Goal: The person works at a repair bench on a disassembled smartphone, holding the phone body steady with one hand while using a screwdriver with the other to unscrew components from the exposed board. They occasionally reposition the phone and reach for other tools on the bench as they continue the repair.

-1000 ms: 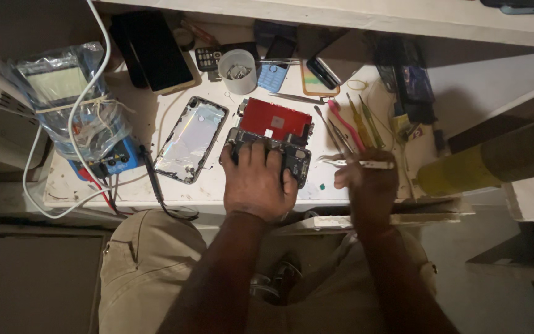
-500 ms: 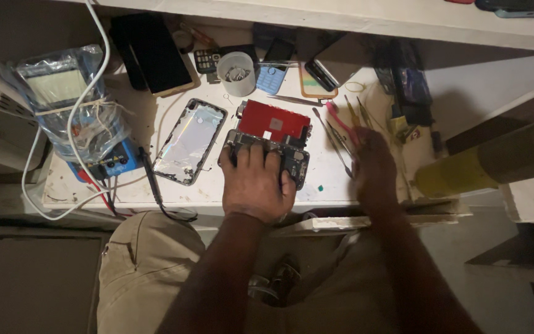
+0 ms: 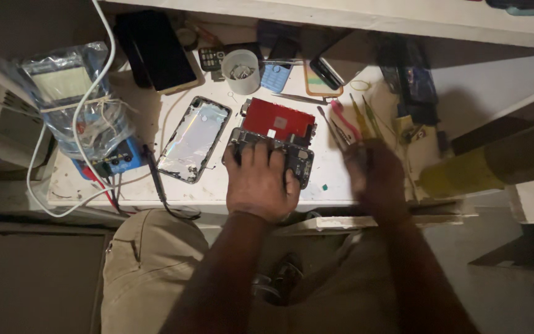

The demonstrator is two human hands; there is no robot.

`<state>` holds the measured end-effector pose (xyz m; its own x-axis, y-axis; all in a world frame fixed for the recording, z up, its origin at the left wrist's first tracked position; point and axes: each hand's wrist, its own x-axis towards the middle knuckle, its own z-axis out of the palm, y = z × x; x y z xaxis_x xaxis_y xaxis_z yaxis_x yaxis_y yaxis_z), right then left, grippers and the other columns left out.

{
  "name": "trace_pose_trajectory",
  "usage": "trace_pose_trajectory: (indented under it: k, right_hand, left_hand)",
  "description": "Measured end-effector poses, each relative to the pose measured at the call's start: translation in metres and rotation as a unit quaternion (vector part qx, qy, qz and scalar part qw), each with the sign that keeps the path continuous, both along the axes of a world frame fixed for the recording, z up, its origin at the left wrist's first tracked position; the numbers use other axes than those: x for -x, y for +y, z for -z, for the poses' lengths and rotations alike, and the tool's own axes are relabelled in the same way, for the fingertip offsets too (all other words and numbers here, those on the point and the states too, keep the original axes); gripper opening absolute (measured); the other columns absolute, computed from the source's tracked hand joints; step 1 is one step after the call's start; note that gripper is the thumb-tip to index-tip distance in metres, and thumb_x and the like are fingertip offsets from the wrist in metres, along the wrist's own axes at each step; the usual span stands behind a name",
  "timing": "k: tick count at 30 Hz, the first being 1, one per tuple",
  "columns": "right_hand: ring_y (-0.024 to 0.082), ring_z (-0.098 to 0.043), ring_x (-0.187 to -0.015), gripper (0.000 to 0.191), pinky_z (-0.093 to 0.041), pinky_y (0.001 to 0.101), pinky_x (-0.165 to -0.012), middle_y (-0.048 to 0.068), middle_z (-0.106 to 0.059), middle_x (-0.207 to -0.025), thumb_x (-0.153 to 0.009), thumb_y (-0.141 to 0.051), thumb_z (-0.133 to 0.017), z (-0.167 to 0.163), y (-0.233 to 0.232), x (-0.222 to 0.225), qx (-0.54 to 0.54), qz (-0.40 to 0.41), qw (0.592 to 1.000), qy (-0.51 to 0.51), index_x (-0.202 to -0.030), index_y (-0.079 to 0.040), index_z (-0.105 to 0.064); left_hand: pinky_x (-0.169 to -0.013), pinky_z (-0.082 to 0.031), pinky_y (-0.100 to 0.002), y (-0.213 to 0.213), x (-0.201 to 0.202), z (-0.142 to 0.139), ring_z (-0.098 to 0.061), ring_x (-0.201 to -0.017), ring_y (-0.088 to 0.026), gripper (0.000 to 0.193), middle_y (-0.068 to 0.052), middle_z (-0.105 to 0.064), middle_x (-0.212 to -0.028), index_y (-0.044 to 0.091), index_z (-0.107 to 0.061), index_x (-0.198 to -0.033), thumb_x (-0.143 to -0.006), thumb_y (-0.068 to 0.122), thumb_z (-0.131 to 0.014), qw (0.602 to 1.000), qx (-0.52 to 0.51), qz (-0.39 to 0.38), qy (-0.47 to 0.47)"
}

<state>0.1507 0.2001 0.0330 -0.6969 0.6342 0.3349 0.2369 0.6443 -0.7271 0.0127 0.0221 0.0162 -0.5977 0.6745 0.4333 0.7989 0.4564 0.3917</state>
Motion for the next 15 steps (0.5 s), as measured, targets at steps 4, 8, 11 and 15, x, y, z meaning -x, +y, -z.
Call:
trace_pose_trajectory:
  k: [4,8,11,15]
  right_hand:
    - [0.028,-0.074,-0.088,0.014,-0.056,0.0367,-0.077,0.015,-0.074,-0.096,-0.09,-0.014,-0.075,-0.008,-0.008,0.003,-0.084,-0.08,0.991,-0.072,-0.1,-0.005,-0.074]
    - [0.029,-0.074,-0.084,0.018,-0.057,0.0375,-0.073,0.015,-0.073,-0.095,-0.086,-0.013,-0.074,-0.013,-0.015,0.013,-0.031,-0.089,0.991,-0.091,-0.102,-0.006,-0.074]
    - [0.033,-0.07,-0.086,0.009,-0.055,0.04,-0.076,0.015,-0.072,-0.091,-0.087,-0.009,-0.073,-0.016,-0.014,0.017,-0.111,-0.143,0.979,-0.097,-0.095,-0.007,-0.075]
    - [0.035,-0.068,-0.085,0.01,-0.054,0.0412,-0.075,0.016,-0.069,-0.091,-0.085,-0.006,-0.071,-0.014,-0.013,0.017,-0.123,-0.152,0.975,-0.106,-0.095,-0.006,-0.073]
  left_hand:
    - [-0.111,-0.028,-0.069,0.001,-0.001,0.0,-0.052,-0.119,-0.037,0.04,-0.019,-0.059,-0.119,0.004,-0.068,-0.105,-0.081,0.034,-0.062,1.0,0.001,-0.003,0.009]
    - [-0.11,-0.028,-0.069,-0.001,0.001,0.002,-0.052,-0.118,-0.038,0.041,-0.019,-0.06,-0.118,0.003,-0.068,-0.105,-0.079,0.035,-0.063,1.0,-0.01,-0.003,0.019]
    - [-0.111,-0.028,-0.069,0.001,0.0,0.004,-0.052,-0.118,-0.038,0.04,-0.019,-0.06,-0.118,0.004,-0.068,-0.104,-0.08,0.035,-0.062,1.0,-0.005,-0.001,0.01]
    - [-0.111,-0.028,-0.069,0.001,0.001,0.004,-0.052,-0.118,-0.038,0.04,-0.019,-0.059,-0.116,0.004,-0.069,-0.105,-0.081,0.035,-0.061,1.0,0.007,-0.001,0.0]
